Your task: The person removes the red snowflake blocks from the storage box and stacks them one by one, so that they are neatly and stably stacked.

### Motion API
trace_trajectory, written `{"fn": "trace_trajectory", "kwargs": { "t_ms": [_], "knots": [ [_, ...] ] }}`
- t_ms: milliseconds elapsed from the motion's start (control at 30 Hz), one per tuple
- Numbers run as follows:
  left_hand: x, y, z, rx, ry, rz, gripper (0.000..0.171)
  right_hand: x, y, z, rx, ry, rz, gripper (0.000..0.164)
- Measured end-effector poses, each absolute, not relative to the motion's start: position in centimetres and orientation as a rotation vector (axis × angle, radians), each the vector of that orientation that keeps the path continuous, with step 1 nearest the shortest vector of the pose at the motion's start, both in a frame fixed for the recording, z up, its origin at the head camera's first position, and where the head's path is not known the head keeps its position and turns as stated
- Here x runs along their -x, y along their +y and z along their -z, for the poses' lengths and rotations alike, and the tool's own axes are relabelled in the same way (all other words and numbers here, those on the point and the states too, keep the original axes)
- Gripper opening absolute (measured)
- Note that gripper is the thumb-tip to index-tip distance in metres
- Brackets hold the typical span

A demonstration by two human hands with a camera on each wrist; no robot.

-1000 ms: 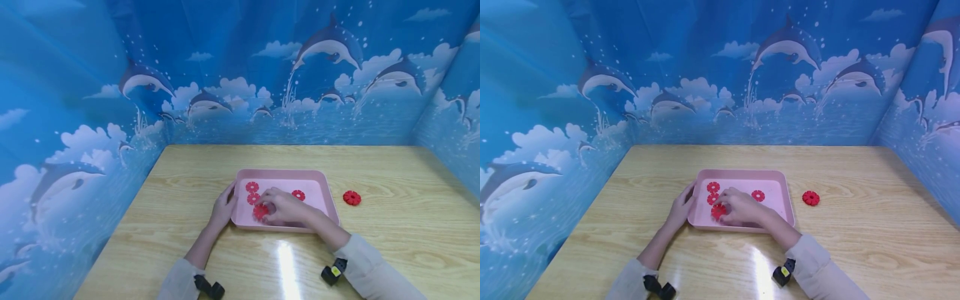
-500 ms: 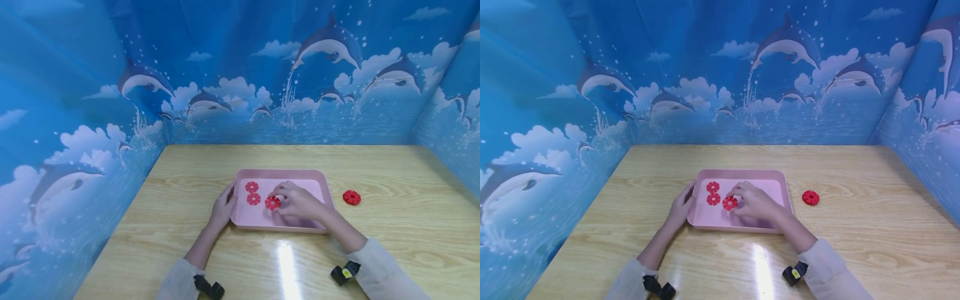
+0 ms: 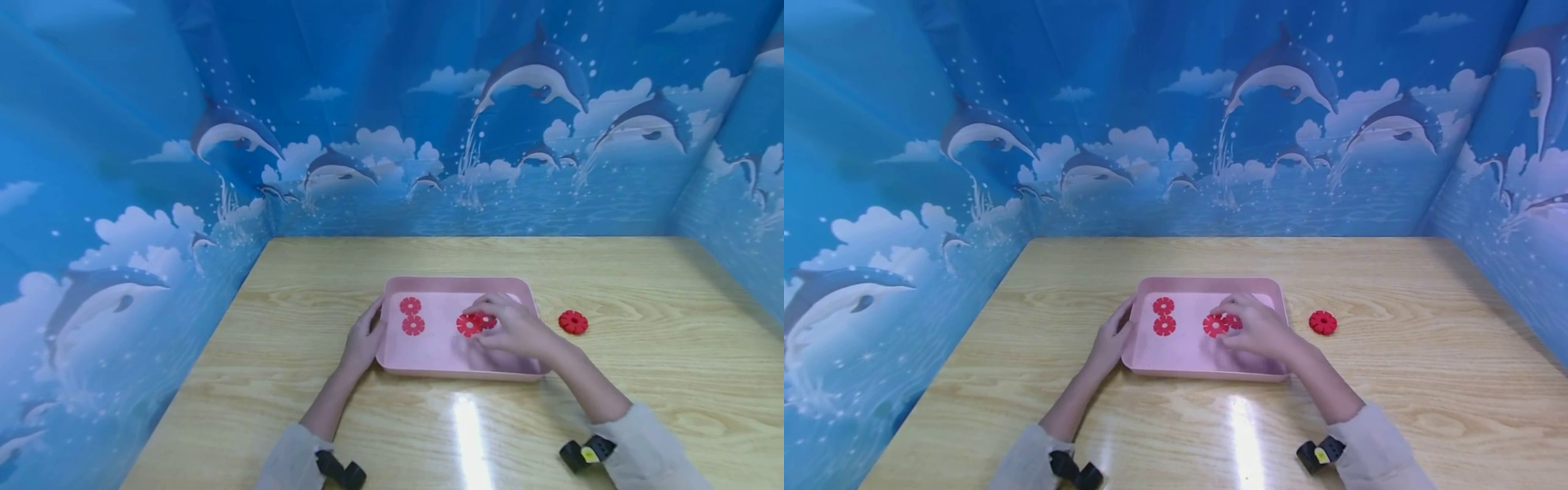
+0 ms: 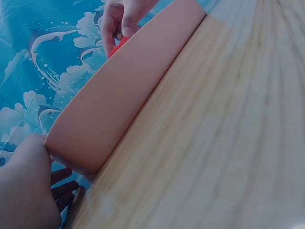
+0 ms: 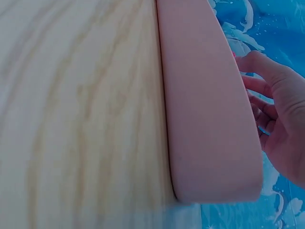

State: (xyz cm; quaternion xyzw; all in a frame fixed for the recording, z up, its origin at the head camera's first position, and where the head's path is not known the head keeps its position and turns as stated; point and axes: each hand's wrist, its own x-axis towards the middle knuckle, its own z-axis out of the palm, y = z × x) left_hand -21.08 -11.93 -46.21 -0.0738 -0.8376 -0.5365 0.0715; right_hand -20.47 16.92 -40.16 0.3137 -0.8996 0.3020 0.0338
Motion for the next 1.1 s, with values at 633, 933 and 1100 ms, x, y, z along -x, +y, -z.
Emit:
{"fn": "trace_trajectory", "kwargs": {
  "t_ms": [633,933,1100],
  "knots": [
    [21.0,-11.8,46.0,0.209,-2.512,1.641,0.044,19.0,22.1,38.8,-0.684,-2.812,-0.902,0.042],
    [20.9,-11.8,45.9,0.202,-2.522,1.637,0.045,18.6,24.9,38.6,-0.599,-2.791,-0.826,0.043],
    [20.9,-11.8,45.9,0.207,-2.515,1.648,0.045,18.3,26.4,38.6,-0.570,-2.755,-0.816,0.041]
  ]
}}
